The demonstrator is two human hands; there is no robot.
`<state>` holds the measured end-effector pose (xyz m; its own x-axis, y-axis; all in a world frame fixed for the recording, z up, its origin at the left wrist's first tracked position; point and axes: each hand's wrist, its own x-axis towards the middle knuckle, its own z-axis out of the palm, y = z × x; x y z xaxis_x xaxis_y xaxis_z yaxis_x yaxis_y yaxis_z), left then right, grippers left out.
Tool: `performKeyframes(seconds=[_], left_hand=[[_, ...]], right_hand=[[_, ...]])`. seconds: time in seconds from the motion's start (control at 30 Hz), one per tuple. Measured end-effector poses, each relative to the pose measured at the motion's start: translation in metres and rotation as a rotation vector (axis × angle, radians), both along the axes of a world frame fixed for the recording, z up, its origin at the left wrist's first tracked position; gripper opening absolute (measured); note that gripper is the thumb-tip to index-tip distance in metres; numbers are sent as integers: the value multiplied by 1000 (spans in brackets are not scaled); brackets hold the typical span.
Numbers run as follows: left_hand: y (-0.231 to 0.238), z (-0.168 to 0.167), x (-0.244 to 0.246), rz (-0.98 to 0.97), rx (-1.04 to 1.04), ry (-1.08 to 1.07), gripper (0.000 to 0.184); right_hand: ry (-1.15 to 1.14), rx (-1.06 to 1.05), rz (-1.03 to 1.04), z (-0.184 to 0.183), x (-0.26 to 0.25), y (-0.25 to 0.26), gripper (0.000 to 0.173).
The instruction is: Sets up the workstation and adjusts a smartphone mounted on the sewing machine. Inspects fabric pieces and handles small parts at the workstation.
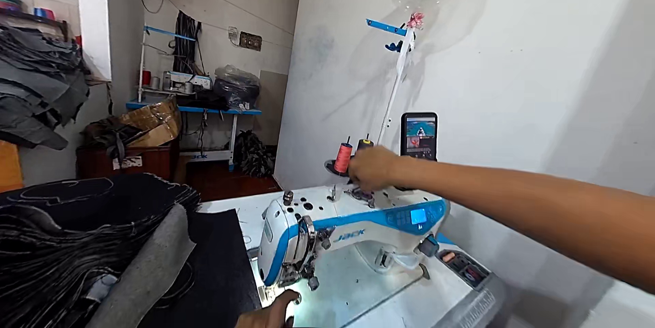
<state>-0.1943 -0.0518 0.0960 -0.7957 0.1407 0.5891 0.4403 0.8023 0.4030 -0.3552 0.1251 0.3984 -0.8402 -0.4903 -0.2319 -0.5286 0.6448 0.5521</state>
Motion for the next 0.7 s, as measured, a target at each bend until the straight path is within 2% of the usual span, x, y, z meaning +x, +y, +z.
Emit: performKeyframes(seconds=[0.1, 0.17, 0.2, 0.27, 0.37, 0.43, 0.5, 0.57, 0.7], left_hand=[[-1, -4, 2, 12, -23, 97, 32], [-2, -7, 0, 35, -20, 165, 33], [-2, -9, -1, 39, -27, 187, 32], [-1, -9, -1, 31, -40, 187, 32], [-3, -6, 0, 40, -26, 169, 33], [-2, -8, -2, 49, -35, 188, 33], [0, -11, -3, 36, -60, 196, 33], [-3, -11, -5, 33, -51, 182, 33], [-1, -11, -3, -35, -35, 87, 40]], right_hand=[[-33, 126, -71, -3, 7, 3, 23], [-63, 46, -4, -1, 15, -2, 21], [-3, -6, 34, -3, 12, -1, 20], [89, 23, 31, -4, 3, 3, 17], [-42, 103, 18, 0, 12, 1, 18], [21, 64, 119, -2, 8, 0, 17], [66, 144, 81, -4, 1, 5, 16], [-1, 208, 58, -2, 6, 1, 16], [50, 159, 421, 13, 13, 26, 19]])
